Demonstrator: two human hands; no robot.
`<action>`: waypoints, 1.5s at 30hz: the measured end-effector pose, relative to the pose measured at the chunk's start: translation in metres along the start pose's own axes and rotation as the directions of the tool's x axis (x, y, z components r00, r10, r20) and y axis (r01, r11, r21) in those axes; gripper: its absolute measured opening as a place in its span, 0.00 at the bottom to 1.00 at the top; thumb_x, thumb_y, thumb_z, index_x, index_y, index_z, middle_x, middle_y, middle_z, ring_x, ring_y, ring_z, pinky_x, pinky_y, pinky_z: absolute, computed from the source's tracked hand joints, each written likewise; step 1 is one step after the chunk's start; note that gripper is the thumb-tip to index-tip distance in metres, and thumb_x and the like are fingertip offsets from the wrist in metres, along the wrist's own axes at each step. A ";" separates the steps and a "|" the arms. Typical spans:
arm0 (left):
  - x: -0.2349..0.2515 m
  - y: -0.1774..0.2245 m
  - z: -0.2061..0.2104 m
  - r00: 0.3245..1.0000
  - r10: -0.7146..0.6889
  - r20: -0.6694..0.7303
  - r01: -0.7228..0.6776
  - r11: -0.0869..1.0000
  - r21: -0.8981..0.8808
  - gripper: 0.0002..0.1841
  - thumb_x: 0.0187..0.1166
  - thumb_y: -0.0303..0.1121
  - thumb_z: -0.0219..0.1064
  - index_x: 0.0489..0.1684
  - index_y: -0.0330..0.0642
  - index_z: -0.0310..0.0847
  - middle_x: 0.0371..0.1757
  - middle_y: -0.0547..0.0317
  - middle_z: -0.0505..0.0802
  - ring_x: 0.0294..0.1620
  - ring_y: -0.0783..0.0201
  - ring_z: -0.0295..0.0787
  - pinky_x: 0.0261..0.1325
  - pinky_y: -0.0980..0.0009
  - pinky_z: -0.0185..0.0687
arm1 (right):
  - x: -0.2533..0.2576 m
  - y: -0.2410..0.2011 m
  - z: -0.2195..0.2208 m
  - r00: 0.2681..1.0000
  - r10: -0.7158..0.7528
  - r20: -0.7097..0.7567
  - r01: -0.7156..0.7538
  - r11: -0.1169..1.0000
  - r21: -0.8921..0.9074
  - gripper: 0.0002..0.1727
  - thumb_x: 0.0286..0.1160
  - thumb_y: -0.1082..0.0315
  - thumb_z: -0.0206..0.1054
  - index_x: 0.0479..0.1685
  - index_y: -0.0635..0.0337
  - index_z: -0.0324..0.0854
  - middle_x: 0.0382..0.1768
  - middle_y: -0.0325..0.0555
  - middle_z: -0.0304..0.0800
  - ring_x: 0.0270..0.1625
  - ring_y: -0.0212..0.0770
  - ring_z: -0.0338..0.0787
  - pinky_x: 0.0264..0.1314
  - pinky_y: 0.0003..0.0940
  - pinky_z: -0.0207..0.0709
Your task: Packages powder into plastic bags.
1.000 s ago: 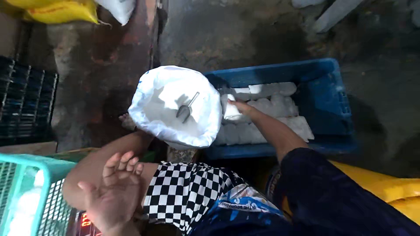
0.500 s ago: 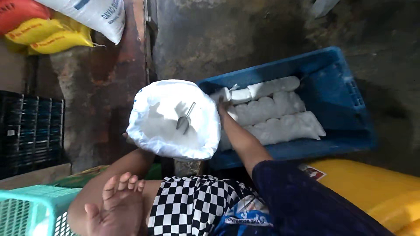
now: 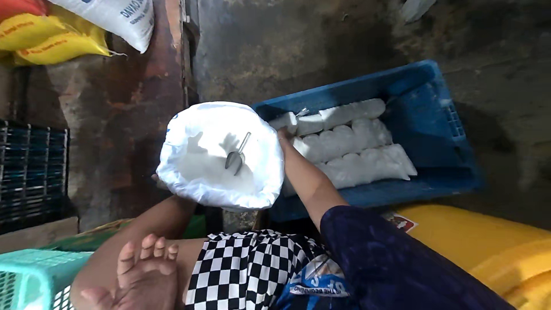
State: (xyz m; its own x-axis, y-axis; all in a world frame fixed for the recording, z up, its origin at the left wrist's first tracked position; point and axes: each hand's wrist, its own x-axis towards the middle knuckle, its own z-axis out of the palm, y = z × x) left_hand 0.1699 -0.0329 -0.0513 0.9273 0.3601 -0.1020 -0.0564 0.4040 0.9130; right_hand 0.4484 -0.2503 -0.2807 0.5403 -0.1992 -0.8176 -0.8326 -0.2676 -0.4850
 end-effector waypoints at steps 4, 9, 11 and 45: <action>0.002 -0.004 -0.004 1.000 0.004 0.013 -0.004 1.000 -0.002 0.37 0.83 0.70 0.38 0.62 0.62 0.91 0.58 0.66 0.96 0.58 0.66 0.93 0.62 0.67 0.87 | 0.023 0.006 0.006 0.992 0.123 -0.015 -0.098 0.849 0.520 0.38 0.95 0.45 0.47 0.82 0.76 0.63 0.82 0.70 0.68 0.84 0.60 0.70 0.84 0.54 0.64; 0.005 -0.003 -0.001 0.999 0.011 -0.035 -0.010 1.000 0.029 0.45 0.80 0.73 0.24 0.61 0.61 0.90 0.57 0.65 0.96 0.57 0.65 0.93 0.59 0.66 0.88 | 0.091 0.042 0.015 0.999 0.043 -0.030 -0.006 0.659 0.752 0.42 0.77 0.49 0.73 0.82 0.69 0.64 0.75 0.65 0.76 0.74 0.57 0.79 0.73 0.56 0.76; 0.006 -0.004 -0.004 1.000 -0.001 -0.008 0.001 1.000 0.010 0.44 0.80 0.73 0.28 0.62 0.60 0.91 0.58 0.63 0.96 0.58 0.64 0.93 0.60 0.65 0.88 | 0.083 0.044 -0.001 0.998 0.053 -0.017 -0.029 0.756 0.654 0.46 0.75 0.49 0.76 0.84 0.70 0.61 0.77 0.68 0.72 0.76 0.61 0.76 0.75 0.59 0.74; 0.010 -0.009 0.005 0.995 -0.072 0.062 0.060 0.983 0.176 0.39 0.74 0.76 0.44 0.57 0.61 0.91 0.57 0.66 0.96 0.58 0.65 0.92 0.58 0.68 0.88 | 0.028 0.043 -0.009 0.628 -0.777 0.042 0.675 0.518 -0.525 0.33 0.86 0.69 0.54 0.93 0.61 0.57 0.95 0.61 0.46 0.97 0.62 0.40 0.92 0.72 0.29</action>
State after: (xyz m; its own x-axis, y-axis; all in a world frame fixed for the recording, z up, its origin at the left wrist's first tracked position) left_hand 0.1810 -0.0369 -0.0586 0.9501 0.2773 -0.1425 0.0651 0.2706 0.9605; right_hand 0.4287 -0.2762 -0.3213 0.9812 0.1219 -0.1497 -0.0023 -0.7682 -0.6402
